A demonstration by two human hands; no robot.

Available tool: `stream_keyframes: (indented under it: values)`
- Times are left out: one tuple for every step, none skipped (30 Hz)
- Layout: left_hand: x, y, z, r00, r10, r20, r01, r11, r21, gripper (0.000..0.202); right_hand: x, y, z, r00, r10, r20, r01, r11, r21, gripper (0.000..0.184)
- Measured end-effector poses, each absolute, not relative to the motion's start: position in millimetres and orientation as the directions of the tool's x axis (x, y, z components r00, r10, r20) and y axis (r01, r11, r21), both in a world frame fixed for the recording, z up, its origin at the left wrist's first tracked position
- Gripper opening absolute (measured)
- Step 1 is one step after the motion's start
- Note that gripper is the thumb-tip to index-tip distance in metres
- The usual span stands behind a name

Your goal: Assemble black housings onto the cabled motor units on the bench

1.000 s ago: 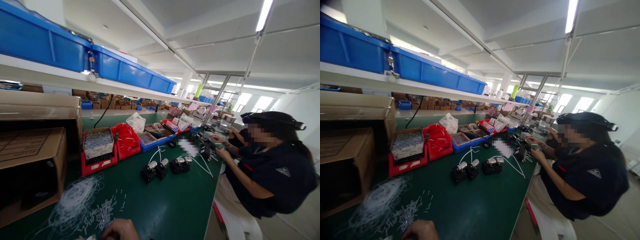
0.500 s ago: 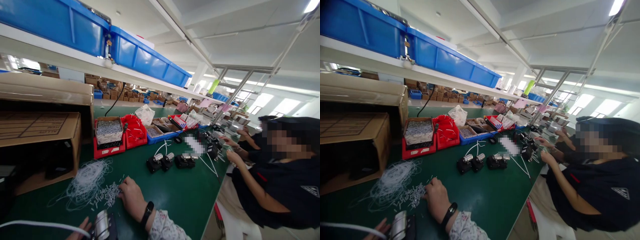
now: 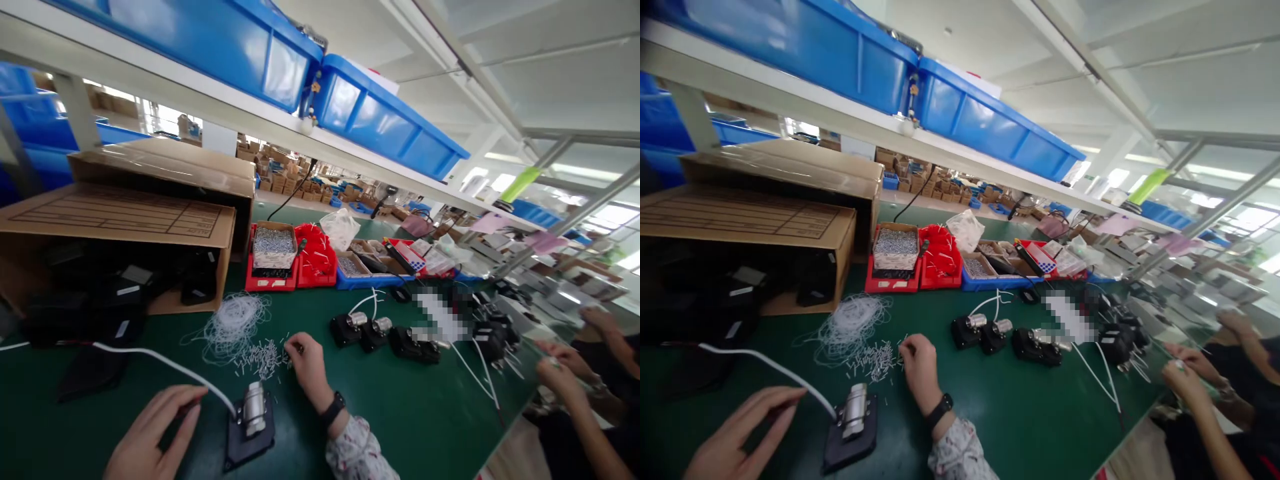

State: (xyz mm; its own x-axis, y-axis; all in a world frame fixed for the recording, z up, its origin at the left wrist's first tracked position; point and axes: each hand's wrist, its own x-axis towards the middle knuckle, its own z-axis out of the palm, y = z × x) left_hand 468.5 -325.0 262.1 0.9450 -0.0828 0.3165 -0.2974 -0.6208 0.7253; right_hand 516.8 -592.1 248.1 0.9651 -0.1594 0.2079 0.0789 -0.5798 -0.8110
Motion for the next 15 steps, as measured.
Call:
stream_keyframes:
  values:
    - [470, -331, 274, 0.935, -0.107, 0.337, -0.331, -0.598, 0.73, 0.024, 518, -590, 254, 0.968, -0.166, 0.19, 0.07, -0.544, -0.836, 0.01]
    - [473, -340, 287, 0.93, -0.141, 0.341, -0.358, -0.568, 0.741, 0.022, 518, -587, 261, 0.975, -0.155, 0.161, 0.068, -0.481, -0.874, 0.011]
    - [476, -349, 299, 0.928, -0.188, 0.323, -0.372, -0.538, 0.756, 0.021, 517, -583, 269, 0.985, -0.128, 0.113, 0.058, -0.369, -0.928, 0.012]
    - [480, -359, 311, 0.926, -0.221, 0.305, -0.376, -0.507, 0.776, 0.021, 515, -578, 278, 0.995, -0.085, 0.054, 0.034, -0.218, -0.975, 0.014]
    - [484, -368, 320, 0.926, -0.24, 0.29, -0.373, -0.477, 0.796, 0.022, 512, -572, 287, 1.0, -0.024, -0.006, -0.007, -0.048, -0.999, 0.017]
    - [488, -378, 328, 0.926, -0.268, 0.265, -0.363, -0.452, 0.815, 0.022, 509, -567, 295, 0.997, 0.047, -0.058, -0.063, 0.114, -0.991, 0.02]
    - [492, -386, 334, 0.927, -0.274, 0.255, -0.356, -0.43, 0.83, 0.022, 506, -562, 303, 0.989, 0.116, -0.097, -0.123, 0.243, -0.962, 0.022]
    - [496, -393, 338, 0.925, -0.282, 0.255, -0.355, -0.404, 0.843, 0.022, 504, -559, 309, 0.978, 0.17, -0.123, -0.174, 0.324, -0.93, 0.024]
    - [499, -398, 340, 0.922, -0.286, 0.26, -0.358, -0.378, 0.854, 0.022, 502, -556, 313, 0.966, 0.215, -0.144, -0.218, 0.381, -0.898, 0.024]
    - [502, -403, 341, 0.919, -0.286, 0.271, -0.364, -0.353, 0.862, 0.021, 501, -556, 316, 0.955, 0.247, -0.161, -0.256, 0.423, -0.869, 0.025]
    - [503, -406, 341, 0.915, -0.287, 0.283, -0.372, -0.33, 0.868, 0.019, 500, -556, 317, 0.945, 0.273, -0.179, -0.291, 0.456, -0.841, 0.025]
    - [505, -408, 340, 0.911, -0.287, 0.295, -0.38, -0.311, 0.871, 0.018, 499, -557, 317, 0.935, 0.293, -0.197, -0.323, 0.483, -0.814, 0.025]
    - [506, -410, 339, 0.907, -0.287, 0.307, -0.389, -0.295, 0.873, 0.017, 499, -558, 317, 0.925, 0.311, -0.217, -0.354, 0.504, -0.788, 0.025]
    - [507, -412, 338, 0.903, -0.288, 0.318, -0.398, -0.284, 0.872, 0.016, 500, -560, 316, 0.916, 0.326, -0.235, -0.381, 0.52, -0.764, 0.024]
    - [509, -415, 337, 0.897, -0.293, 0.33, -0.41, -0.275, 0.87, 0.017, 500, -561, 314, 0.908, 0.337, -0.25, -0.403, 0.533, -0.744, 0.023]
